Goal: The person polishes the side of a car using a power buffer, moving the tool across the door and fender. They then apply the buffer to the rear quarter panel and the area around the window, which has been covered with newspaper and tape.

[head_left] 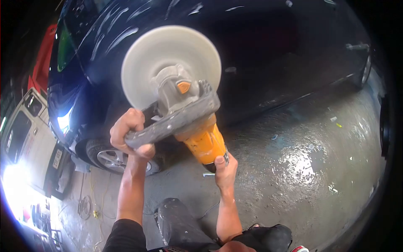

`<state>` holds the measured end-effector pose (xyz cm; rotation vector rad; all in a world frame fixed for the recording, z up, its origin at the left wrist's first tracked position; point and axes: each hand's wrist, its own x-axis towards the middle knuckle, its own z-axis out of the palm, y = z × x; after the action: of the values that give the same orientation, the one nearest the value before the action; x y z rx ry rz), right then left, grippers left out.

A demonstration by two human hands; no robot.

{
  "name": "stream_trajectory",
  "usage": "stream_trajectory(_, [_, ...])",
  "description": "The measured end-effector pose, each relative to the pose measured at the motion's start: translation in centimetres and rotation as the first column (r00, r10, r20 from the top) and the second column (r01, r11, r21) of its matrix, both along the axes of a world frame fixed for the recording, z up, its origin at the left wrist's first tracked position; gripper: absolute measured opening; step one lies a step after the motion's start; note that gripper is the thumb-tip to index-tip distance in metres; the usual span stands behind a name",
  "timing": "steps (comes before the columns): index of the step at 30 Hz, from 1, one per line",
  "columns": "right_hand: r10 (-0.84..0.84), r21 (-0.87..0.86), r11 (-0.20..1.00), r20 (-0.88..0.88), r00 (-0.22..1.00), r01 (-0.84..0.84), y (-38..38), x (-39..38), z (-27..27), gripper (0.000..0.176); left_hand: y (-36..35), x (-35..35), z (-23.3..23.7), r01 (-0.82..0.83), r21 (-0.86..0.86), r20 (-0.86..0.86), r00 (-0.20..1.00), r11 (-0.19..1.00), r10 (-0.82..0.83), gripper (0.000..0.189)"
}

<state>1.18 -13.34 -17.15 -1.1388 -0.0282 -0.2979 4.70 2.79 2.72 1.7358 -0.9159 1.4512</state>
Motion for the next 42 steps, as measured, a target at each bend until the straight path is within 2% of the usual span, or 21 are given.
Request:
stream_trajectory(4, [0.009, 0.060, 0.998, -0.064, 0.998, -0.006, -5.3, 1.6, -0.1, 0.089, -5.7, 3.1, 2.0, 0.052, 0.100, -0.042, 0.998, 0.994, -0.048, 0.076])
stream_trajectory(6, [-0.007, 0.146, 0.989, -0.041, 0.999, 0.013, -6.5, 3.3, -1.6, 0.088, -9.2, 4.8, 3.1, 0.036, 0.180, -0.026, 0.999, 0.983, -0.032, 0.071])
stream_trajectory(7, [-0.015, 0.199, 0.979, -0.073, 0.997, 0.029, -7.7, 3.2, -0.1, 0.087, -11.0, 5.1, 3.5, 0.026, 0.218, -0.017, 1.000, 0.976, -0.023, 0.069])
stream_trajectory(8, [-0.030, 0.194, 0.980, -0.062, 0.998, 0.042, -8.6, 3.8, 0.2, 0.088, -12.8, 4.9, 3.8, -0.009, 0.232, -0.094, 0.995, 0.973, 0.032, 0.073])
stream_trajectory(11, [-0.065, 0.190, 0.979, -0.020, 0.998, 0.068, -11.9, 5.2, 0.8, 0.091, -17.2, 6.5, 4.5, 0.072, 0.249, -0.120, 0.992, 0.966, -0.043, 0.066])
stream_trajectory(16, [-0.030, 0.294, 0.954, -0.098, 0.995, 0.058, -14.2, 6.3, 0.4, 0.089, -22.5, 8.7, 4.7, 0.174, 0.313, -0.122, 0.982, 0.934, -0.142, 0.056])
stream_trajectory(25, [0.074, 0.507, 0.857, -0.298, 0.952, 0.092, -12.2, 4.3, -6.5, 0.078, -25.5, 10.1, -1.9, 0.163, 0.487, -0.125, 0.985, 0.858, -0.117, 0.057])
stream_trajectory(28, [0.148, 0.616, 0.782, -0.326, 0.934, 0.091, -9.8, 4.0, -9.5, 0.079, -25.4, 9.2, -3.6, 0.152, 0.526, -0.117, 0.988, 0.837, -0.106, 0.061])
stream_trajectory(30, [0.135, 0.614, 0.780, -0.356, 0.925, 0.123, -8.8, 3.8, -8.9, 0.081, -25.2, 8.8, -3.7, 0.164, 0.525, -0.145, 0.984, 0.835, -0.102, 0.062])
stream_trajectory(32, [0.097, 0.593, 0.787, -0.392, 0.915, 0.170, -8.9, 3.2, -7.4, 0.083, -24.7, 9.0, -2.4, 0.162, 0.501, -0.080, 0.987, 0.850, -0.141, 0.062])
stream_trajectory(35, [0.015, 0.473, 0.872, -0.285, 0.958, 0.127, -10.4, 4.2, -4.6, 0.084, -23.2, 9.2, 0.9, 0.180, 0.451, -0.073, 0.984, 0.874, -0.165, 0.058])
stream_trajectory(40, [0.014, 0.361, 0.932, -0.110, 0.994, 0.027, -12.8, 6.9, 0.9, 0.086, -21.0, 8.5, 6.6, 0.199, 0.354, -0.066, 0.980, 0.914, -0.188, 0.053])
stream_trajectory(42, [0.000, 0.310, 0.951, -0.016, 1.000, 0.005, -12.8, 7.6, 1.9, 0.088, -20.7, 8.4, 7.6, 0.182, 0.309, -0.163, 0.977, 0.933, -0.136, 0.050])
